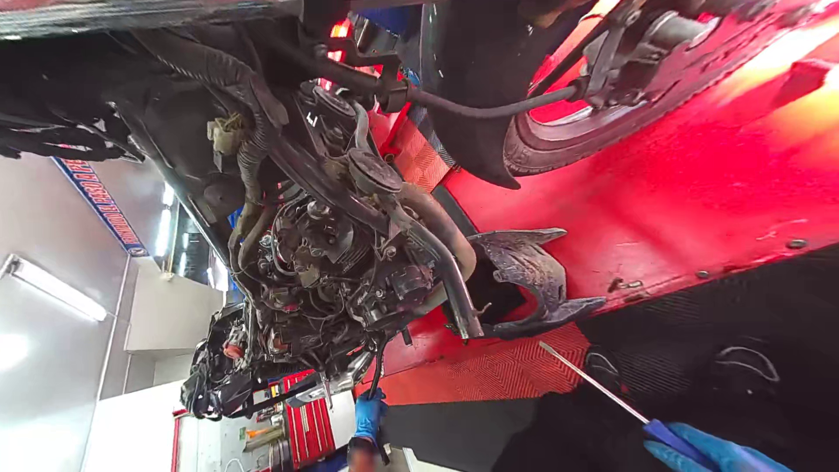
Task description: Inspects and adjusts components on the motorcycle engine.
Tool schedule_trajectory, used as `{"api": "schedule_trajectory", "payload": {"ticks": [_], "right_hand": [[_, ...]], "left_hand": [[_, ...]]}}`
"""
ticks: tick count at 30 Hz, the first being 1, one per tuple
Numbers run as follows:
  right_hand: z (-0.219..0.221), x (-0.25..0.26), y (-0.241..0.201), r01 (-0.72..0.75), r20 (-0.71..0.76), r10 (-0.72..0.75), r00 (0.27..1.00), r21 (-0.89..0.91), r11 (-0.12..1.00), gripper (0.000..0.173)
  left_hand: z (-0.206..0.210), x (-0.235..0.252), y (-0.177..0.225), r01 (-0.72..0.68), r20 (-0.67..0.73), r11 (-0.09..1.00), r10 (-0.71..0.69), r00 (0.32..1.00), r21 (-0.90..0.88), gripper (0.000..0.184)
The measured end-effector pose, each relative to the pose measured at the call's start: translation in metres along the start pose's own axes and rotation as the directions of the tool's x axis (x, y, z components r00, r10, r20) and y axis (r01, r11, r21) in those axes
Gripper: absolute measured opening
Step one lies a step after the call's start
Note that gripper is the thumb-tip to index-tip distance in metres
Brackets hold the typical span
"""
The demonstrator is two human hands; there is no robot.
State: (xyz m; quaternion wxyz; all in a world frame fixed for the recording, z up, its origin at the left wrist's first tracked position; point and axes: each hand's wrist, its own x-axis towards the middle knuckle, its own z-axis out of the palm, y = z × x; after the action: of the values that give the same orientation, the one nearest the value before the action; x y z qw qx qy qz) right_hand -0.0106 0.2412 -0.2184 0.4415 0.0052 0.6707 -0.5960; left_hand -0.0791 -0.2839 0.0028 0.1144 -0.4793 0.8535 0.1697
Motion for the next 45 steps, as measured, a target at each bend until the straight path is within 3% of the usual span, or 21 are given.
{"api": "schedule_trajectory", "payload": {"ticks": [3, 6, 11, 13, 18, 29, 38, 45], "right_hand": [[0.005, -0.003, -0.035, 0.207, -0.072, -0.204, 0.976, 0.032, 0.978, 0.042], [0.03, -0.005, -0.077, 0.451, -0.221, -0.418, 0.881, 0.123, 0.884, 0.041], [0.06, 0.029, -0.18, 0.679, -0.448, -0.578, 0.682, 0.093, 0.728, 0.038], [0.053, 0.044, -0.226, 0.726, -0.449, -0.629, 0.635, 0.069, 0.684, 0.037], [0.033, 0.064, -0.297, 0.707, -0.451, -0.587, 0.672, 0.155, 0.69, 0.034], [0.035, 0.076, -0.318, 0.678, -0.485, -0.538, 0.69, 0.171, 0.715, 0.036], [0.046, 0.078, -0.321, 0.696, -0.507, -0.555, 0.66, 0.133, 0.706, 0.034], [0.053, 0.087, -0.327, 0.741, -0.563, -0.572, 0.596, 0.112, 0.662, 0.03]], "left_hand": [[0.0, -0.001, 0.002, 0.018, -0.004, 1.0, -0.018, 1.0, -0.002, 0.031], [-0.001, -0.002, 0.004, 0.017, 0.001, 1.0, -0.017, 1.0, 0.002, 0.029], [-0.001, -0.004, 0.004, 0.006, 0.007, 1.0, -0.006, 1.0, -0.008, 0.029], [-0.001, -0.005, 0.005, 0.005, 0.013, 1.0, -0.005, 1.0, -0.014, 0.029], [-0.002, -0.006, 0.007, 0.0, 0.022, 1.0, 0.0, 1.0, -0.025, 0.032], [-0.002, -0.006, 0.007, -0.018, 0.082, 0.995, 0.026, 0.996, -0.101, 0.032], [-0.015, 0.005, -0.004, -0.145, 0.243, 0.984, 0.165, 0.956, -0.1, 0.034], [-0.017, 0.011, -0.013, -0.24, 0.323, 0.945, 0.303, 0.897, -0.221, 0.036]]}}
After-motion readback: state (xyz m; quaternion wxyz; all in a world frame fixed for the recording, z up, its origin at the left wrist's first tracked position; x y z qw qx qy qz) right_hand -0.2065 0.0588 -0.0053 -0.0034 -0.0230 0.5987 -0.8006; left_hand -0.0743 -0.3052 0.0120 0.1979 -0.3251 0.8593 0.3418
